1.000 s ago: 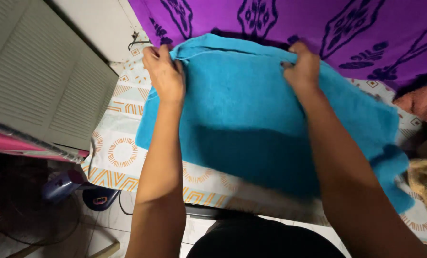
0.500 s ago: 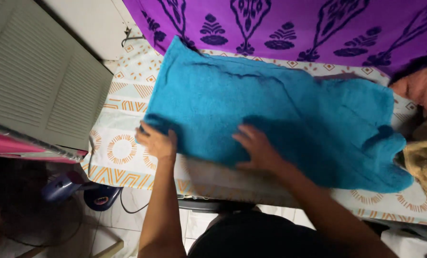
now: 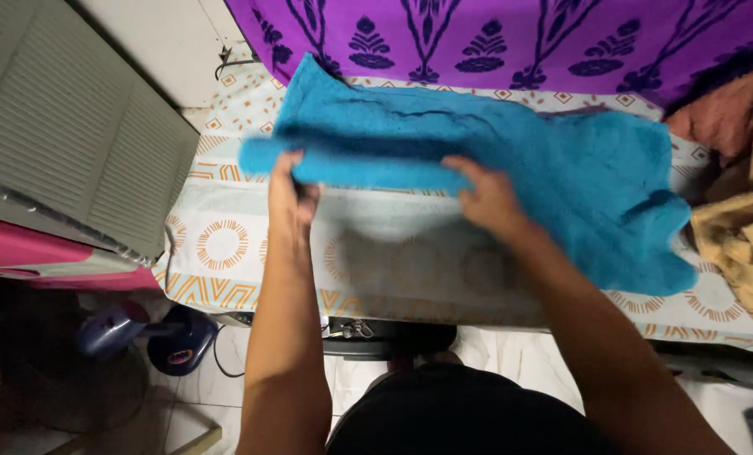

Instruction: Folding various towels and a striped garment on a table.

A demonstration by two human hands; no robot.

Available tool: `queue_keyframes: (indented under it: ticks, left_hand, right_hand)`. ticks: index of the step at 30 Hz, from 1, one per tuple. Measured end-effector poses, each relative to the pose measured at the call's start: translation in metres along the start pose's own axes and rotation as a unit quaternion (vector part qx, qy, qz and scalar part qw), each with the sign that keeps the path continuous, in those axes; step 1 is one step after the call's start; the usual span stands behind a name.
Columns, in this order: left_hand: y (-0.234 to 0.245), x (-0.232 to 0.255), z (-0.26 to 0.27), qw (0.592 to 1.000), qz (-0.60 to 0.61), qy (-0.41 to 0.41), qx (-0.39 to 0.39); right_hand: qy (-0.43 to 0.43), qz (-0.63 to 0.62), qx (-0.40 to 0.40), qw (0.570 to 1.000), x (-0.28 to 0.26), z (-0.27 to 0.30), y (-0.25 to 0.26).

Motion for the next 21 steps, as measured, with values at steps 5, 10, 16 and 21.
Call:
queue_keyframes:
  ticks: [5,10,16,21]
  left_hand:
    - [-0.079,0.045,0.078,0.989,-0.016,-0.112,-0.093]
    - [0.053,0.027,0.067,0.967,-0.067,-0.241,-0.041]
    - [0.15,0.02,0.128,0.931,-0.009,-0.212,0.296]
    - [0.139,0.045,0.149,0.883,-0.062,-0.31,0.347]
  right_hand:
    - [0.055,-0.032,0.106,0.992,-0.043,0.014,0.07]
    - [0.159,-0.059,0.098,0.981,-0.055,0.079,0.041]
    - [0.315,-0.009,-0.028,0.949,-0.042,0.16,-0.089]
    - [0.253,0.064,-0.103,0.96,-0.065,0.174,-0.093]
Point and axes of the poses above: each hand's wrist, its own z-axis away from the middle knuckle, its own y-axis out of the back of the hand, x = y × z, the point moved 8 cm from there along -z, towards the middle knuckle, and after that the axes turned 10 degrees about x, right-handed, at the moved point
